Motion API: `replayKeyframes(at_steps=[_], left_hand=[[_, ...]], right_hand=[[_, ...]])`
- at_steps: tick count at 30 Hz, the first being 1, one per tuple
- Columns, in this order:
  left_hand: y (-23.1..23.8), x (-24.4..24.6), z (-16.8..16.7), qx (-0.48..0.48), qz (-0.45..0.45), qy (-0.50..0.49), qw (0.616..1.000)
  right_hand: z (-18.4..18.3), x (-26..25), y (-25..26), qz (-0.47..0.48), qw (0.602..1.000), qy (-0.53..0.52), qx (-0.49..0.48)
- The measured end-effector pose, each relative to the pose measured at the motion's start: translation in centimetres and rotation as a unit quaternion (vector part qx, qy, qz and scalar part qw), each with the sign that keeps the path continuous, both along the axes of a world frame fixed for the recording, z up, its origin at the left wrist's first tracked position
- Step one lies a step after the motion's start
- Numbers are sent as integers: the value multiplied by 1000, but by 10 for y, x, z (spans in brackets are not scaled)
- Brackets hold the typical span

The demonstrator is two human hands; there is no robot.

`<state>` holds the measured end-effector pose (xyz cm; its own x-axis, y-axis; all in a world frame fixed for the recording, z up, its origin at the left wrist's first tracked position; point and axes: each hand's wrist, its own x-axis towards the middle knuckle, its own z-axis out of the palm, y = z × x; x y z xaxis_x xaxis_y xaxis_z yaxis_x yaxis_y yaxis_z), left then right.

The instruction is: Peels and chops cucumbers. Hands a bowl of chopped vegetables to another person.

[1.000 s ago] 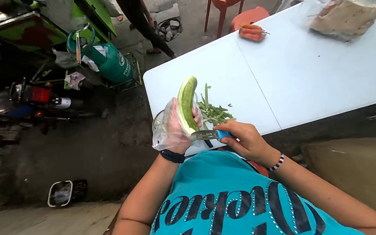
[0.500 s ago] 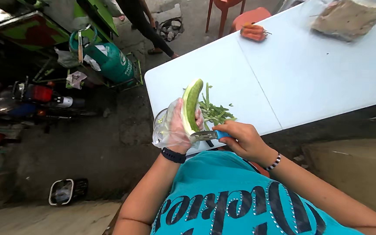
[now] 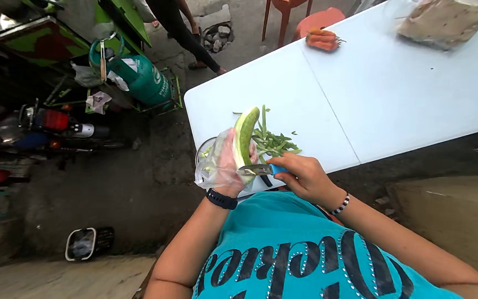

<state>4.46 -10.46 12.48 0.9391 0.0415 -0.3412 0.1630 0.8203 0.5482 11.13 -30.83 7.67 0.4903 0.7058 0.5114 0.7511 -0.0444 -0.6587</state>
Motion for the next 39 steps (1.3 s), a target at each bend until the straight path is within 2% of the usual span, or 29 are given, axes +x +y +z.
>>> replayKeyframes(at_steps=[21,39], left_hand=[[-1,5,-8,15,16,8,1000],[-17,8,-15,-5,80,66,995]], right_hand=[[-8,-2,3,-17,999,26,-13],[-10,3,14,-103,994,23,-22]])
